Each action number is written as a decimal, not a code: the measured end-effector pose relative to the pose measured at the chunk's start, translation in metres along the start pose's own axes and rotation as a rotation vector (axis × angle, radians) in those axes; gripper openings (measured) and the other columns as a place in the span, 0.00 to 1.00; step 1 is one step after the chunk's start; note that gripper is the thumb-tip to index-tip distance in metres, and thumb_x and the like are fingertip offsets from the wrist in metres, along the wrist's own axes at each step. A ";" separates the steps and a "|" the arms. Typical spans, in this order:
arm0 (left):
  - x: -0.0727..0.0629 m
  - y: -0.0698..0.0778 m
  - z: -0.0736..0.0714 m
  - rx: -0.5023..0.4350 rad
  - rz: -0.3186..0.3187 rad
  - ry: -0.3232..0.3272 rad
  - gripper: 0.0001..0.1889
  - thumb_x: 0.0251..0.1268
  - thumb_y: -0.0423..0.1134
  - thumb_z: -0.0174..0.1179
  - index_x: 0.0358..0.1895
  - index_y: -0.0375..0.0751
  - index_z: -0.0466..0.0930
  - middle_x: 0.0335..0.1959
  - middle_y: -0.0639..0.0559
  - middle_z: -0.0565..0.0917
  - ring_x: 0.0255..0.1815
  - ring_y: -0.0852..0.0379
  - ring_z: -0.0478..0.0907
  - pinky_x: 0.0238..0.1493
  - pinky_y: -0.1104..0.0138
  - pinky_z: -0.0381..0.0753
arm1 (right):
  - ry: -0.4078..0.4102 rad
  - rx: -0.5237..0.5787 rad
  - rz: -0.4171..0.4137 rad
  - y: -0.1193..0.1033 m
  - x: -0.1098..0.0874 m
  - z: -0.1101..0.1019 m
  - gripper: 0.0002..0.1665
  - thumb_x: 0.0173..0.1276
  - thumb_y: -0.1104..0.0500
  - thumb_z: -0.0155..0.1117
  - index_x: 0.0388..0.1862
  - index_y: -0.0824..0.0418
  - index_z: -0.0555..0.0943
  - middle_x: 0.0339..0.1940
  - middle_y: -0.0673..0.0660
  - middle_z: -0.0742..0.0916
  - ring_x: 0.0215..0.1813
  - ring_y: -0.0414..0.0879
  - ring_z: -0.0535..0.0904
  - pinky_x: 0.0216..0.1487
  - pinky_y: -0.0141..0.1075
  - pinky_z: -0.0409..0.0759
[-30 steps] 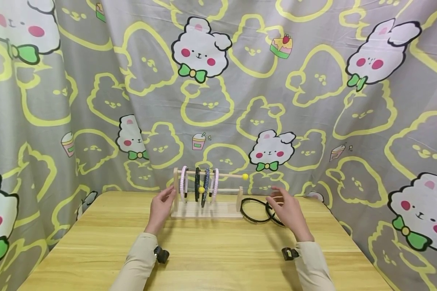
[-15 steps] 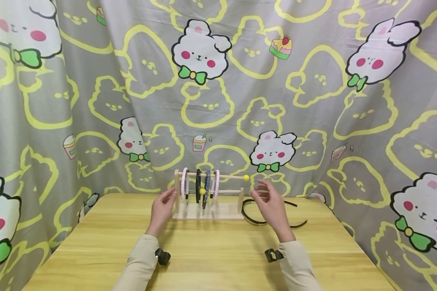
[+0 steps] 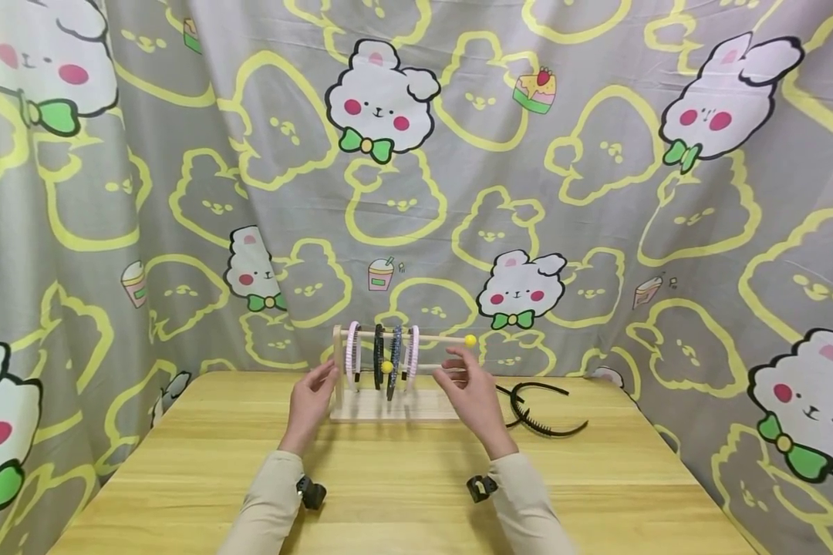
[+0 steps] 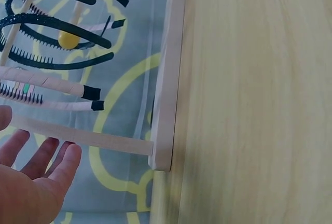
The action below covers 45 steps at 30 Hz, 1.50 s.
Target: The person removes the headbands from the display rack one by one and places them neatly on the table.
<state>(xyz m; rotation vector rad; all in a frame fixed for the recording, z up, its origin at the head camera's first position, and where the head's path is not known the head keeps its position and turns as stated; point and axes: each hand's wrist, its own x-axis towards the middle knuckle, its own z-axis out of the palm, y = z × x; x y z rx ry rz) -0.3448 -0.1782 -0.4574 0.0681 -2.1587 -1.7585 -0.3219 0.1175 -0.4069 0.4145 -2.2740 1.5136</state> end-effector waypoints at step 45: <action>-0.001 0.001 0.002 0.013 0.018 0.026 0.23 0.77 0.46 0.59 0.69 0.40 0.77 0.66 0.37 0.80 0.64 0.41 0.79 0.68 0.52 0.78 | 0.073 0.030 -0.044 -0.001 0.002 0.041 0.30 0.72 0.69 0.64 0.71 0.60 0.72 0.51 0.62 0.88 0.48 0.51 0.86 0.42 0.30 0.87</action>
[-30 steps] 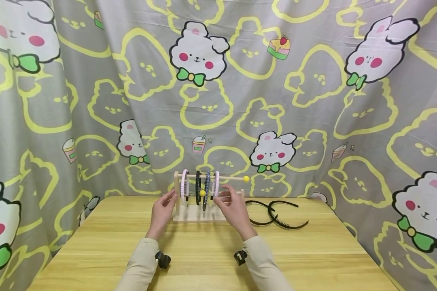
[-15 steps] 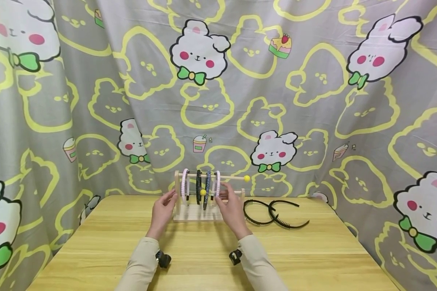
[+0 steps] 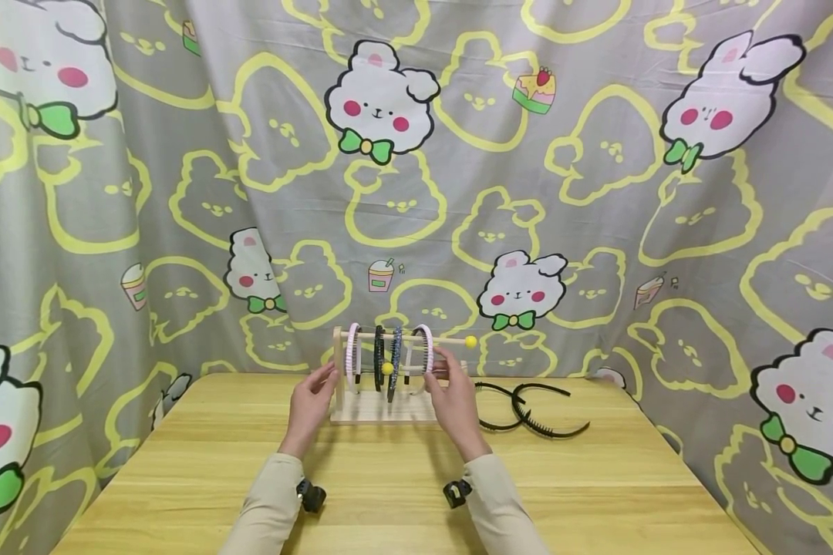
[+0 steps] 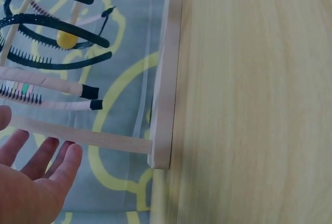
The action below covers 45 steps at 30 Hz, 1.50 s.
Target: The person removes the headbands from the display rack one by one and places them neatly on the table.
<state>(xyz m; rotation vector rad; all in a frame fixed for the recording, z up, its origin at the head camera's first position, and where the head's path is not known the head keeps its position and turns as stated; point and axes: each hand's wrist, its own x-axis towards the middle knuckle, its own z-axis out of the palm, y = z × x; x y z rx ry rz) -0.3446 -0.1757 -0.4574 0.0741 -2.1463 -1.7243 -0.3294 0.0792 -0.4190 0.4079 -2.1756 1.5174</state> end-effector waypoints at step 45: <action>-0.001 0.001 -0.004 -0.020 -0.042 -0.056 0.27 0.77 0.51 0.58 0.72 0.43 0.73 0.70 0.39 0.77 0.68 0.41 0.75 0.69 0.52 0.77 | 0.182 0.160 0.117 0.000 0.006 -0.082 0.30 0.75 0.70 0.60 0.73 0.56 0.69 0.56 0.66 0.84 0.56 0.58 0.83 0.50 0.37 0.88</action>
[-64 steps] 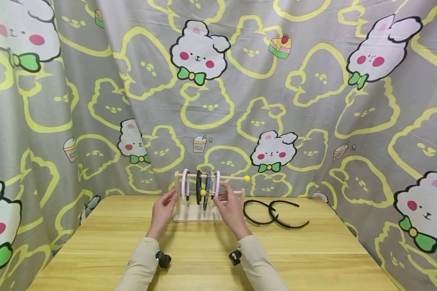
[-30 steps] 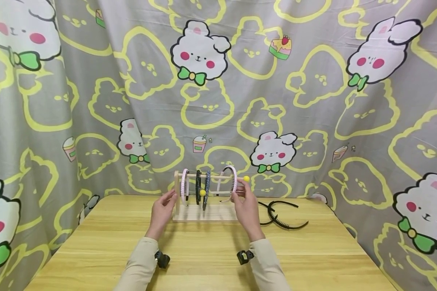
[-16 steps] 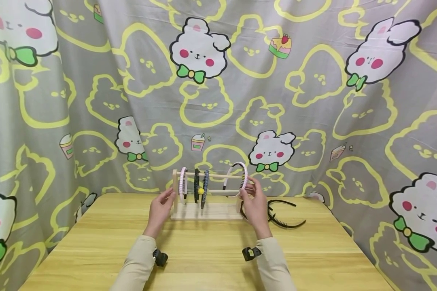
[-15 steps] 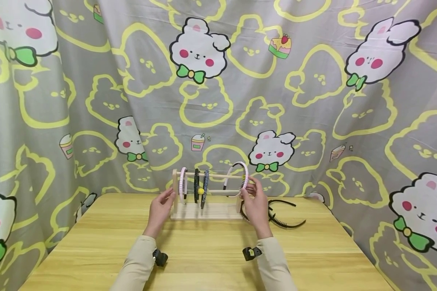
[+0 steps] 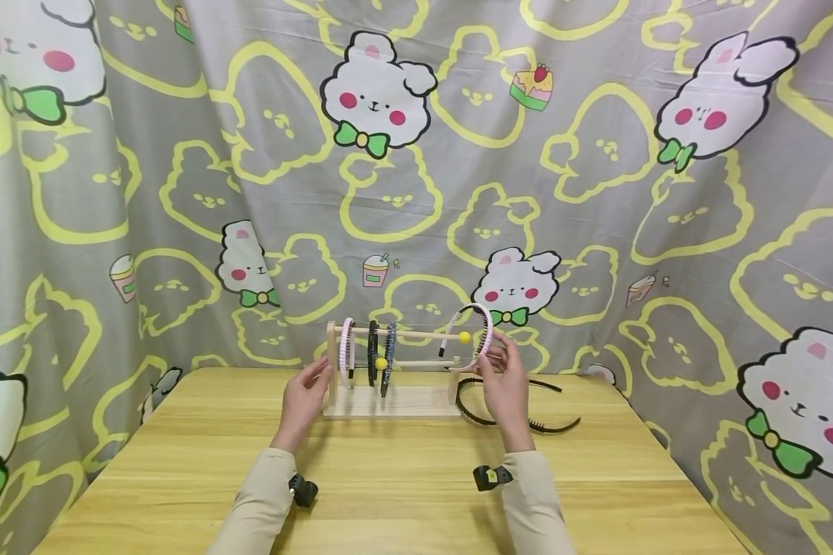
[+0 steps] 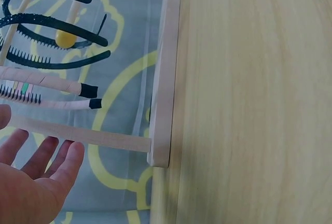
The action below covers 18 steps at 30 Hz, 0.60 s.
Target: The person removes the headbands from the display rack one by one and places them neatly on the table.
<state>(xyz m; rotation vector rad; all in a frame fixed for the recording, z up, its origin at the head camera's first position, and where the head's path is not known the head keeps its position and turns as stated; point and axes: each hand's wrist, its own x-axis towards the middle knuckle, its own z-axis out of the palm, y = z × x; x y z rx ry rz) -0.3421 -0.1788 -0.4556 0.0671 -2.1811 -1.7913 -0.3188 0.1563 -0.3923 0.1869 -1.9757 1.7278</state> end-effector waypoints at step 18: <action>0.000 0.000 0.000 0.018 0.031 0.021 0.27 0.77 0.52 0.58 0.71 0.40 0.74 0.67 0.37 0.79 0.66 0.39 0.77 0.66 0.53 0.79 | 0.083 -0.122 -0.004 -0.005 0.010 -0.042 0.30 0.75 0.69 0.60 0.74 0.58 0.69 0.57 0.66 0.85 0.56 0.54 0.82 0.49 0.31 0.87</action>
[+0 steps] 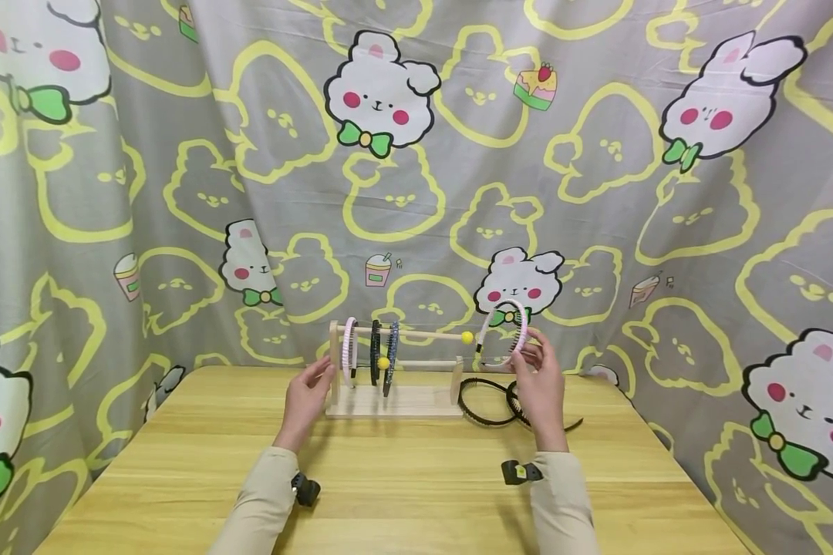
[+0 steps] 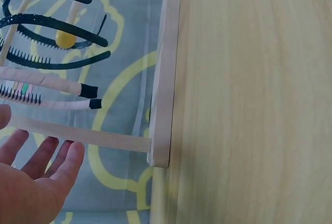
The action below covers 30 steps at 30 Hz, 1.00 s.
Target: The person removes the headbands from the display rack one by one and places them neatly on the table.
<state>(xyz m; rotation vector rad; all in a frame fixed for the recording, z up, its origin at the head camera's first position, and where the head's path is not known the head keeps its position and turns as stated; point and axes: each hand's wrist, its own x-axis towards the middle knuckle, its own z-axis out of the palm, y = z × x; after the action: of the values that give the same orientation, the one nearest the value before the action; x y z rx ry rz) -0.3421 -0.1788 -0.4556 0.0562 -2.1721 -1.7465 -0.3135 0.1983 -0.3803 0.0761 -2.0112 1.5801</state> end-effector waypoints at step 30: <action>0.001 0.001 0.001 -0.012 -0.005 0.011 0.25 0.77 0.48 0.59 0.70 0.40 0.76 0.66 0.38 0.80 0.65 0.40 0.78 0.66 0.53 0.79 | 0.119 -0.500 -0.276 0.052 0.015 -0.108 0.16 0.68 0.72 0.68 0.54 0.66 0.87 0.44 0.65 0.91 0.45 0.61 0.87 0.39 0.05 0.68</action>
<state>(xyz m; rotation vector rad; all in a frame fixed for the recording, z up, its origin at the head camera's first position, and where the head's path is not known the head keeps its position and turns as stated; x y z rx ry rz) -0.3435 -0.1780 -0.4544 0.0683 -2.1557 -1.7574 -0.3027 0.3160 -0.4042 0.0609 -2.1338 0.8668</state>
